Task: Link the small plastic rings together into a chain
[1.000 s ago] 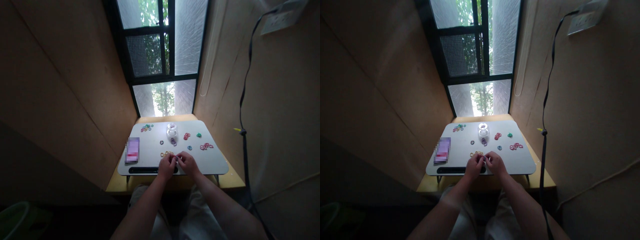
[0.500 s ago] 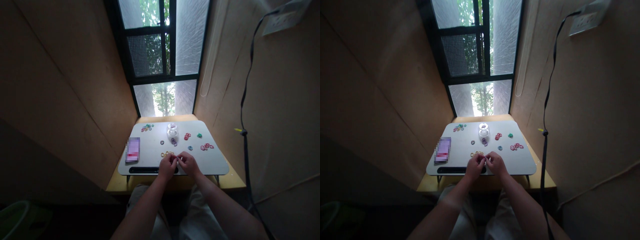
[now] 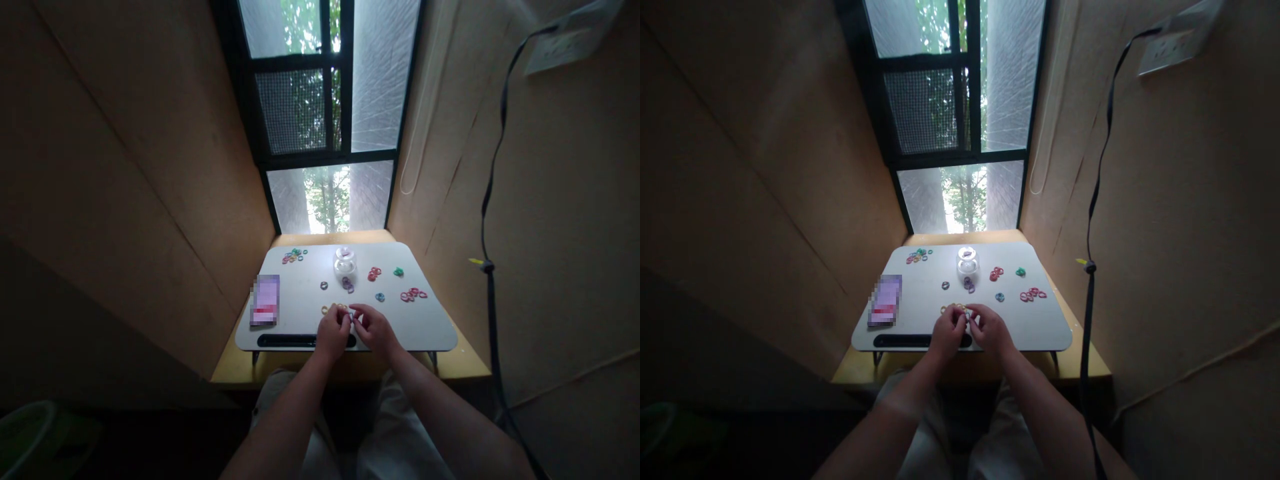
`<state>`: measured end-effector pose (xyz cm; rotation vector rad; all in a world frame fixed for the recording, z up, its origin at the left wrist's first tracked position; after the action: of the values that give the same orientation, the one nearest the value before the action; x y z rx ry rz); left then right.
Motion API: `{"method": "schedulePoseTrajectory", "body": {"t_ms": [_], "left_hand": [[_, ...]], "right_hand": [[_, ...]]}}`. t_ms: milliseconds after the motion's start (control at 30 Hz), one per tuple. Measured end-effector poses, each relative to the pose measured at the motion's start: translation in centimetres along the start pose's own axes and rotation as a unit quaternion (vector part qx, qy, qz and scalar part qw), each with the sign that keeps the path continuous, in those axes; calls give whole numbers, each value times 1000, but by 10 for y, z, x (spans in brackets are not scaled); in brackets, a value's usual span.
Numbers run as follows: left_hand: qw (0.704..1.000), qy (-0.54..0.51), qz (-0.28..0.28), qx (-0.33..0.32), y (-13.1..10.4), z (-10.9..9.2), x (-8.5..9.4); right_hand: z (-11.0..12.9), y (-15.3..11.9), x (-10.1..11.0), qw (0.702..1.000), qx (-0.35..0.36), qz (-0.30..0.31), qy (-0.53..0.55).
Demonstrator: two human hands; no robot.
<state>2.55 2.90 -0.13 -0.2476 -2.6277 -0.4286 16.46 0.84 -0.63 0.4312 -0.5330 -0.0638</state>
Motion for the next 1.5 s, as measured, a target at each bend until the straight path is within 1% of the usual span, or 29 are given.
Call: {"method": "schedulePoseTrajectory", "body": {"t_ms": [200,333,567,900,1200,1500], "left_hand": [[1000,-10,-11,9,1,1,0],[1000,-16,-16,16,2,1,2],[1000,-14,-14,23,1,0,1],[1000,6,7,17,1,1,0],[999,30,35,-21,0,-3,-1],[998,10,46,-28,-3,-7,-1]], "right_hand": [[5,0,0,999,29,19,-23],[8,-2,-1,998,31,27,-44],[7,-2,2,1000,12,-3,-26],[3,0,3,999,-14,-8,-49],[-1,1,2,999,-22,-10,-48],[-2,1,1,999,-26,-11,-45]]}}
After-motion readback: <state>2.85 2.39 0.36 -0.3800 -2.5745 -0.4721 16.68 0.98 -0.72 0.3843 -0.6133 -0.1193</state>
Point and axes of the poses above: each hand's wrist, its own y-axis towards the middle knuckle, its own x-axis out of the back of the hand, z = x × y, the point moved 4 cm from there along y, towards the middle knuckle, and after that the axes turned 4 degrees about z, right-handed, at the moved point
